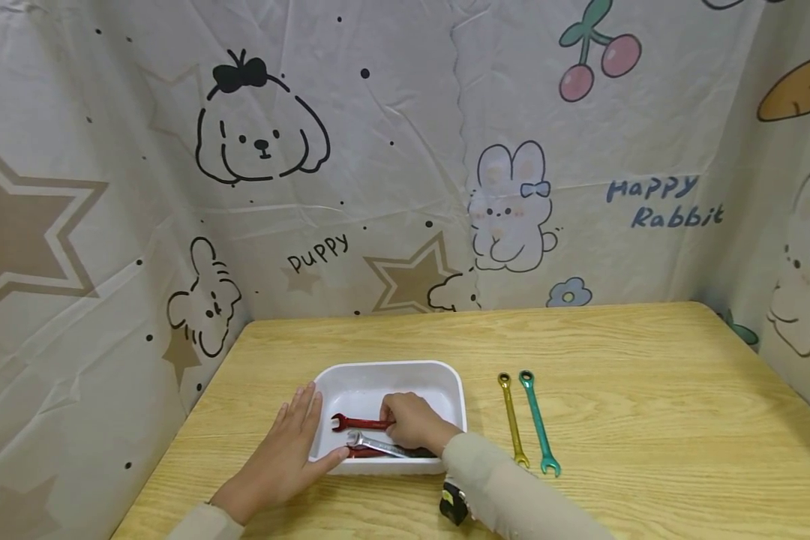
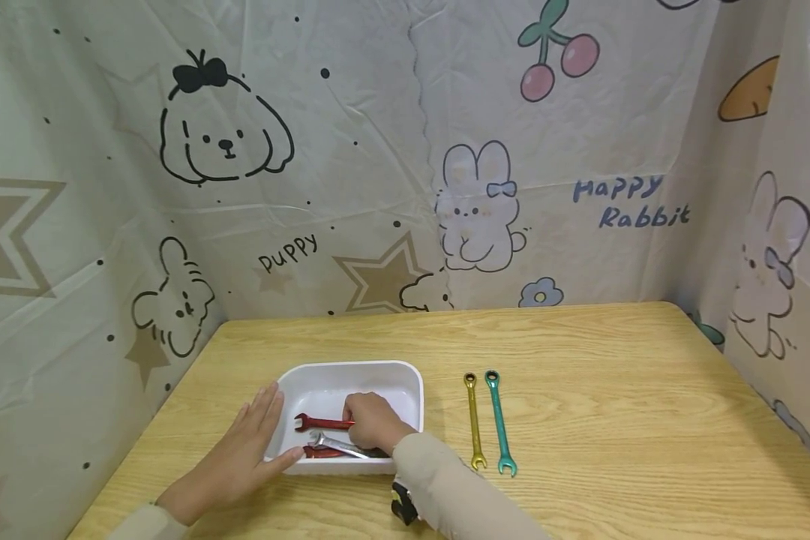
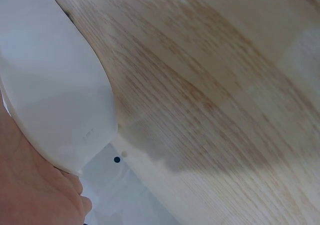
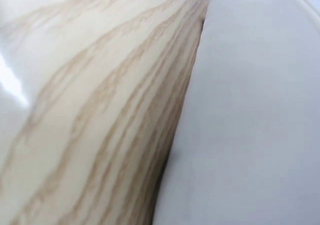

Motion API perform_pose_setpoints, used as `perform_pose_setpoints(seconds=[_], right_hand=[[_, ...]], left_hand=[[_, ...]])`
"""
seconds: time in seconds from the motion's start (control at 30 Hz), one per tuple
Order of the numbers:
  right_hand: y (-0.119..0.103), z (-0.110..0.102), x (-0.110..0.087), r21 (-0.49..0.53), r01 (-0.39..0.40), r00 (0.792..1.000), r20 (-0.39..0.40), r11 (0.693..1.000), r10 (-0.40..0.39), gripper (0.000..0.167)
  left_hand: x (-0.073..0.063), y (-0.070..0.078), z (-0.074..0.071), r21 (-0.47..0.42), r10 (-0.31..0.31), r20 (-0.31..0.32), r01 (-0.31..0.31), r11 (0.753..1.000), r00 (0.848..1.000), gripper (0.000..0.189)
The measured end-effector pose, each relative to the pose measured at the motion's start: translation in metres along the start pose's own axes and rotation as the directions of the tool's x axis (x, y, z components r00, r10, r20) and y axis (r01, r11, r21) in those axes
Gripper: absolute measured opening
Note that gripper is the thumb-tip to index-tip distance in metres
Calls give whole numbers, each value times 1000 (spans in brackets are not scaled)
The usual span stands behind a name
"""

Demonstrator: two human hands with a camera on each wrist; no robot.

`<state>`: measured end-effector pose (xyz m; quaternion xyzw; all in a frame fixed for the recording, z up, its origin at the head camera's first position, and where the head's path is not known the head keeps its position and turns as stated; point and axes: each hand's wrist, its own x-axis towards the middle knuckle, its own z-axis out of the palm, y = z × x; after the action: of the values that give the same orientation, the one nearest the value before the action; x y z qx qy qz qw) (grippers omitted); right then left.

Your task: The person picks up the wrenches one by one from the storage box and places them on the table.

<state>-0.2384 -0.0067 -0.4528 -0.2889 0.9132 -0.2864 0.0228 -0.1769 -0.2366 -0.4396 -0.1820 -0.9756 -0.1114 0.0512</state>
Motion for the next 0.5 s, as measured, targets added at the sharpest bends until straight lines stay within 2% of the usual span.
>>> perform_pose_setpoints(seconds=[0.2,0.37,0.5], right_hand=[[2,0,1,68,-10,1000,-1,998,10,15],[1,-3,1,72,-2,1000,6,997,2,16],[1,-6,1,92,9,1000,-30,996,-6,17]], left_hand=[[-1,3,-2,0,6,-4,-6,1000,1000,96],[-1,4,-2,-6,5,2,-5,1000,1000,96],[0,2,-2,5,7,2,-7,1000,1000,95]])
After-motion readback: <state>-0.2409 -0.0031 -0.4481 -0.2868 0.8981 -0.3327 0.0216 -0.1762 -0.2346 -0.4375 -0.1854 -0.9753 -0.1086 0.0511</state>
